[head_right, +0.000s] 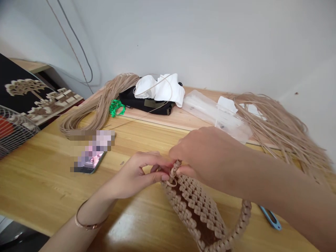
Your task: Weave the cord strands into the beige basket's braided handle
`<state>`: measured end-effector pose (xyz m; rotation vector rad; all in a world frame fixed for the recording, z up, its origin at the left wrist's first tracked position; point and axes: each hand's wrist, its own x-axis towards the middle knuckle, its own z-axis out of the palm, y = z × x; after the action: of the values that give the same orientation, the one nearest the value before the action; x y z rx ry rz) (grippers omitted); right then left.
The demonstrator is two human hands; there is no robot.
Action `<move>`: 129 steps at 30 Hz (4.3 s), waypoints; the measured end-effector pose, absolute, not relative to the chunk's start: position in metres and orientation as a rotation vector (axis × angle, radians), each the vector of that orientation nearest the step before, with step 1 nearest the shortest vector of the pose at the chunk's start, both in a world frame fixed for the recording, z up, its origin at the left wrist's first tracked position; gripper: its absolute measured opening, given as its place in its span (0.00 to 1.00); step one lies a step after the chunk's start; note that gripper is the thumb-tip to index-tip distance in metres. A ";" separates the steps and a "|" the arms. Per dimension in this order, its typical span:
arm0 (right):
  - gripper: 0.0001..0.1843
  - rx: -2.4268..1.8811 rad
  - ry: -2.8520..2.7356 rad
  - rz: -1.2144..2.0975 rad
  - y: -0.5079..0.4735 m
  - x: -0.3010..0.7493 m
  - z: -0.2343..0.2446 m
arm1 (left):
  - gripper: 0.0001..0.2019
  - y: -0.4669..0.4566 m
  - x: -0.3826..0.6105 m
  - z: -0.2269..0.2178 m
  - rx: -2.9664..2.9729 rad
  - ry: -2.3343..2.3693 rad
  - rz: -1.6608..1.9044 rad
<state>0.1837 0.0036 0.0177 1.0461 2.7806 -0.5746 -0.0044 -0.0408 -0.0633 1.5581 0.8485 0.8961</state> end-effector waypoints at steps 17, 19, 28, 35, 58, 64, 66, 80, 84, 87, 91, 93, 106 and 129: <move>0.08 0.751 2.568 -1.393 0.008 0.163 0.004 | 0.08 -0.079 -0.011 -0.084 1.097 0.699 0.899; 0.09 0.722 2.470 -1.587 0.012 0.159 -0.009 | 0.10 -0.084 -0.010 -0.094 0.912 0.633 0.931; 0.10 0.606 2.331 -1.849 0.016 0.156 -0.037 | 0.12 -0.110 -0.009 -0.109 0.587 0.661 0.796; 0.11 0.596 2.317 -1.866 0.012 0.154 -0.048 | 0.14 -0.112 -0.009 -0.095 0.440 0.881 0.686; 0.37 0.808 2.470 -1.983 0.023 0.183 -0.037 | 0.12 -0.109 0.010 -0.081 0.449 1.058 0.877; 0.27 1.814 2.499 -2.306 0.025 0.220 -0.031 | 0.14 -0.109 0.008 -0.085 0.459 1.024 0.873; 0.20 2.254 2.369 -2.231 0.013 0.234 -0.025 | 0.14 -0.110 0.008 -0.085 0.456 1.029 0.874; 0.16 2.643 1.390 -2.527 -0.094 0.257 -0.106 | 0.15 -0.085 0.010 -0.099 0.399 1.045 0.873; 0.21 2.501 1.139 -2.820 -0.100 0.244 -0.112 | 0.15 -0.075 0.008 -0.101 0.375 1.064 0.856; 0.23 2.804 1.222 -2.545 -0.101 0.249 -0.107 | 0.16 -0.068 0.002 -0.100 0.458 1.067 0.801; 0.20 3.438 1.554 -1.506 -0.097 0.243 -0.075 | 0.16 -0.066 -0.006 -0.099 0.586 1.062 0.737; 0.19 3.163 1.839 -1.494 -0.089 0.225 -0.053 | 0.15 -0.071 -0.006 -0.099 0.641 1.075 0.741; 0.06 1.751 1.928 -2.431 -0.073 0.191 -0.039 | 0.15 -0.129 0.047 -0.060 0.974 1.293 0.841; 0.07 1.900 1.514 -2.613 -0.082 0.166 -0.058 | 0.14 -0.118 0.001 -0.083 0.593 0.942 0.793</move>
<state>0.1658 -0.0815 -0.0583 1.8996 1.5144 -2.6133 0.0005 -0.1176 -0.0833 0.5934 0.9421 0.7927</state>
